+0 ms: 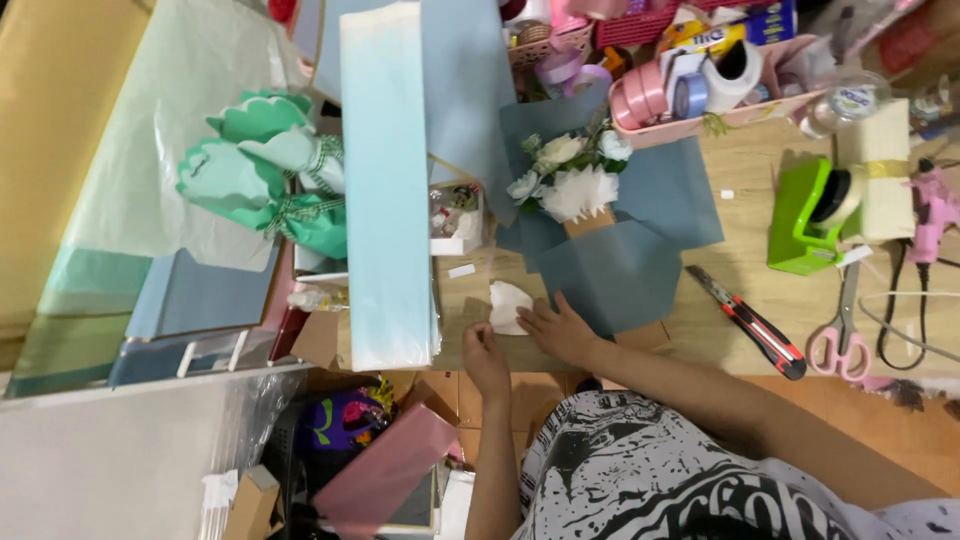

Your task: The person wraps a bouquet of white artificial flowers in blue paper on a cluttered workbench. They fold the paper around the stems and secure it with tape, then place the bouquet into a light blue plastic sleeve.

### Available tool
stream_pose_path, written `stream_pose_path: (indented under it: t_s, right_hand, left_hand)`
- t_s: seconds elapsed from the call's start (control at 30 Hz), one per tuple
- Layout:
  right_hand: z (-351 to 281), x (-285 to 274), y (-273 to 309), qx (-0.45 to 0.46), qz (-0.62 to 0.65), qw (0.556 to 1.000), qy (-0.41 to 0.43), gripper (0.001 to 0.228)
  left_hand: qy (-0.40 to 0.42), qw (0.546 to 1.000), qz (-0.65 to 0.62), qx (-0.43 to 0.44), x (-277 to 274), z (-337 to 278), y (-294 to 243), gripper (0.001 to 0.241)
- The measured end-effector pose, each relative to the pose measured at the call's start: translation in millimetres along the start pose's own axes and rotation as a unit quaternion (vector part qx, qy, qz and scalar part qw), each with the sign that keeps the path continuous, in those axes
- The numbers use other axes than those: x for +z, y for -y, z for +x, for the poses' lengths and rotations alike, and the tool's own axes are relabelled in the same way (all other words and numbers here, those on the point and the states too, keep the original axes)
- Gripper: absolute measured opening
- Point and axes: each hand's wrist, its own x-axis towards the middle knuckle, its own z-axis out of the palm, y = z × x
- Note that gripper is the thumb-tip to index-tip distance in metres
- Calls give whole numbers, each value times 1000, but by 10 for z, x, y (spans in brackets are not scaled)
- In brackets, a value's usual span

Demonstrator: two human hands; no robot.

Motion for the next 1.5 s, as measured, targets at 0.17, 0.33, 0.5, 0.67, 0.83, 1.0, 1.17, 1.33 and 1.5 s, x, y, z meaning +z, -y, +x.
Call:
stream_pose_path:
  t_s: [0.17, 0.33, 0.5, 0.67, 0.83, 1.0, 1.17, 1.33, 1.5]
  right_hand:
    - [0, 49, 1, 34, 20, 991, 129, 53]
    - [65, -67, -15, 52, 44, 983, 170, 54]
    - [80, 27, -51, 105, 148, 959, 218, 53]
    - [67, 187, -169, 91, 105, 971, 196, 49]
    - [108, 156, -303, 146, 229, 943, 191, 48]
    - [146, -309, -336, 395, 565, 725, 12, 44]
    - [119, -910, -88, 443, 800, 403, 27, 55]
    - [59, -1210, -211, 464, 805, 371, -9, 44]
    - [3, -1515, -334, 469, 730, 495, -38, 25]
  left_hand:
    - [-36, 995, -82, 39, 4, 7, -118, 15]
    - [-62, 986, -129, 87, -197, -42, -645, 8]
    - [-87, 981, -154, 77, -469, -171, -1112, 8]
    - [-105, 979, -166, 55, -803, -278, -1463, 13]
    - [-115, 968, -216, 51, -784, -194, -1293, 14]
    - [-54, 952, -301, -13, -285, -134, -779, 10]
    - [-13, 967, -254, -17, -54, -396, -905, 8]
    - [44, 981, -179, 67, -2, -499, -838, 5]
    - [127, 941, -295, -103, 143, -564, -799, 22]
